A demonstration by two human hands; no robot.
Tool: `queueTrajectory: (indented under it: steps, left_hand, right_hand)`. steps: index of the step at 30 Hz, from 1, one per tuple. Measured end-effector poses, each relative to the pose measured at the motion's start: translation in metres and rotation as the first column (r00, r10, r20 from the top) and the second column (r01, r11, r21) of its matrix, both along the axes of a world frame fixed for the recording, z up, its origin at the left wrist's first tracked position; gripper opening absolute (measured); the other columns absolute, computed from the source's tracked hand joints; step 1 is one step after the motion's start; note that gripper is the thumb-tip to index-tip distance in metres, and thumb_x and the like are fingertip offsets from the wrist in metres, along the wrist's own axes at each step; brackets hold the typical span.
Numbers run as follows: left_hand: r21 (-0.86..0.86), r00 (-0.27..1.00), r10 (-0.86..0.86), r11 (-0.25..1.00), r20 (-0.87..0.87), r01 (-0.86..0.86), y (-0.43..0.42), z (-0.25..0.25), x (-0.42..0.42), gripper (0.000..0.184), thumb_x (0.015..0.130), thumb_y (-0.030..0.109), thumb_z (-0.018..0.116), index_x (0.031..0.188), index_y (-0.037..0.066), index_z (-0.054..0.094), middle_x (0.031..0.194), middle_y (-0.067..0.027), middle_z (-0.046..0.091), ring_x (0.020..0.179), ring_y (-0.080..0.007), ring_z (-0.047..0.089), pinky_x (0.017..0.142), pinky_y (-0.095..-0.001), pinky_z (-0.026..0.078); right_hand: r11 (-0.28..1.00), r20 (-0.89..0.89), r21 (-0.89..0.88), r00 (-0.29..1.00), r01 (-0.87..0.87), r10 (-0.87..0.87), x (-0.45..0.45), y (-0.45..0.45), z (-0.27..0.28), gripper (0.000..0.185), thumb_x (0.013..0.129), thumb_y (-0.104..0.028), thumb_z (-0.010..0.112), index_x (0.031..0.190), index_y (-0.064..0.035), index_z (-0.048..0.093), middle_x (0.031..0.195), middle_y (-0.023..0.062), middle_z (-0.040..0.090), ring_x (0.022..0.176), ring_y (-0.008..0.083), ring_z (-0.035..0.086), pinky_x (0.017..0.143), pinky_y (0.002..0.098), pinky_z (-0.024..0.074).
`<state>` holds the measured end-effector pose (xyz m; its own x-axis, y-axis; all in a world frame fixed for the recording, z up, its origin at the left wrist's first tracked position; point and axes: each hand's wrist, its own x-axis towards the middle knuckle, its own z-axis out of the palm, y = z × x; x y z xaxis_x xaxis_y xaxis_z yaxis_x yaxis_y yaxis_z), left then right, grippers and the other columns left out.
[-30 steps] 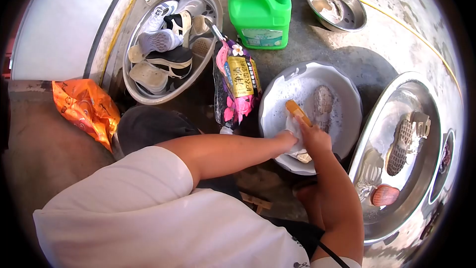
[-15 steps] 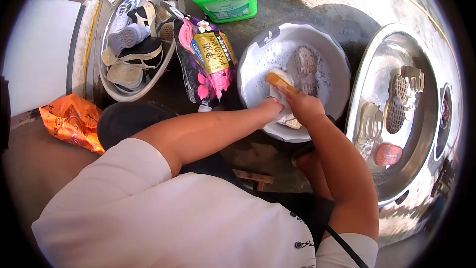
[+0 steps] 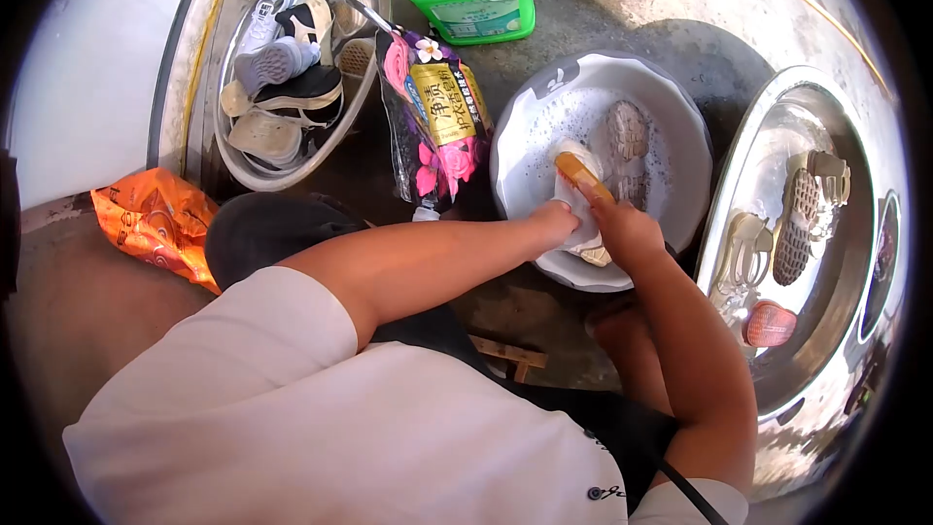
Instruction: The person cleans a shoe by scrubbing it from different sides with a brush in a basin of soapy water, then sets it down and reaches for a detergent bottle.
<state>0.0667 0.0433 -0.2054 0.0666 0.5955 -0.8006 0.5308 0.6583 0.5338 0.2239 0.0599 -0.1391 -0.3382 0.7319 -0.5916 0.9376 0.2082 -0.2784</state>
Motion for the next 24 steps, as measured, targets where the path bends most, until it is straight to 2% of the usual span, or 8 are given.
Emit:
queueTrajectory:
  steps: [6,8,12,14,16,18,20,24]
  left_hand:
    - [-0.004,1.000,-0.013,1.000,0.006,0.013,0.002,0.018,0.000,0.026,0.083,0.022,0.060,0.097,0.001,0.066,0.093,-0.0167,0.068,0.091,-0.0313,0.065,0.079,-0.0423,0.048]
    - [0.024,1.000,0.007,1.000,0.009,-0.008,0.002,0.013,-0.001,0.024,0.083,0.022,0.059,0.092,0.001,0.066,0.087,-0.0158,0.068,0.082,-0.0292,0.066,0.073,-0.0414,0.049]
    - [-0.040,0.998,-0.007,0.999,0.065,0.010,0.003,0.016,-0.001,0.021,0.083,0.020,0.057,0.086,0.001,0.064,0.074,-0.0133,0.064,0.064,-0.0256,0.063,0.059,-0.0397,0.047]
    - [-0.034,0.998,-0.010,0.999,0.058,0.012,0.003,0.016,-0.001,0.022,0.082,0.021,0.058,0.086,0.001,0.065,0.076,-0.0147,0.065,0.070,-0.0267,0.065,0.063,-0.0405,0.048]
    - [0.012,1.000,0.021,1.000,0.008,-0.021,0.001,0.012,0.003,0.022,0.081,0.021,0.059,0.087,0.001,0.065,0.077,-0.0155,0.066,0.073,-0.0274,0.065,0.066,-0.0412,0.048]
    - [0.055,0.997,0.062,0.997,-0.047,-0.060,0.003,0.010,0.001,0.022,0.081,0.021,0.059,0.088,0.001,0.066,0.079,-0.0163,0.066,0.076,-0.0280,0.065,0.069,-0.0418,0.048]
    - [0.017,0.998,0.004,1.000,0.057,-0.005,0.007,0.017,-0.001,0.023,0.081,0.022,0.060,0.090,0.001,0.066,0.083,-0.0169,0.067,0.082,-0.0293,0.066,0.076,-0.0432,0.048]
    - [-0.057,0.997,0.018,0.998,0.074,-0.013,0.008,0.023,-0.001,0.030,0.083,0.020,0.061,0.105,0.000,0.067,0.104,-0.0217,0.067,0.099,-0.0366,0.064,0.084,-0.0445,0.049]
  right_hand:
    - [0.977,-0.138,0.084,0.974,0.194,-0.181,-0.019,0.010,-0.021,0.048,0.099,-0.030,0.042,0.145,-0.0415,0.031,0.097,0.0216,0.064,0.087,0.0391,0.065,0.079,0.0494,0.0509]
    - [0.969,-0.295,-0.129,0.925,0.211,-0.240,0.006,-0.006,-0.002,0.050,0.099,-0.029,0.042,0.146,-0.0391,0.029,0.101,0.0235,0.065,0.091,0.0417,0.064,0.082,0.0506,0.0490]
    - [0.974,-0.257,-0.193,0.951,0.122,-0.170,0.046,-0.039,0.036,0.051,0.099,-0.029,0.042,0.147,-0.0366,0.027,0.103,0.0244,0.065,0.093,0.0422,0.063,0.083,0.0510,0.0483]
    - [0.969,-0.228,-0.202,0.956,0.142,-0.187,0.039,-0.035,0.042,0.051,0.099,-0.030,0.042,0.147,-0.0368,0.026,0.103,0.0244,0.065,0.093,0.0415,0.063,0.083,0.0506,0.0486]
    - [0.968,-0.023,-0.185,0.984,0.167,-0.174,0.009,-0.013,0.033,0.053,0.099,-0.031,0.041,0.148,-0.0360,0.023,0.103,0.0247,0.065,0.092,0.0403,0.064,0.083,0.0503,0.0492]
    - [0.965,-0.049,-0.091,0.966,0.247,-0.252,-0.015,0.012,-0.003,0.053,0.099,-0.033,0.041,0.149,-0.0364,0.021,0.102,0.0247,0.065,0.090,0.0400,0.065,0.082,0.0508,0.0497]
    - [0.956,-0.081,-0.045,0.953,0.289,-0.291,-0.031,0.030,-0.038,0.053,0.099,-0.033,0.040,0.149,-0.0364,0.021,0.100,0.0248,0.065,0.089,0.0406,0.065,0.081,0.0512,0.0498]
    - [0.956,-0.126,-0.120,0.951,0.269,-0.283,-0.028,0.016,-0.003,0.052,0.100,-0.031,0.039,0.149,-0.0372,0.021,0.101,0.0245,0.065,0.089,0.0417,0.065,0.081,0.0514,0.0498]
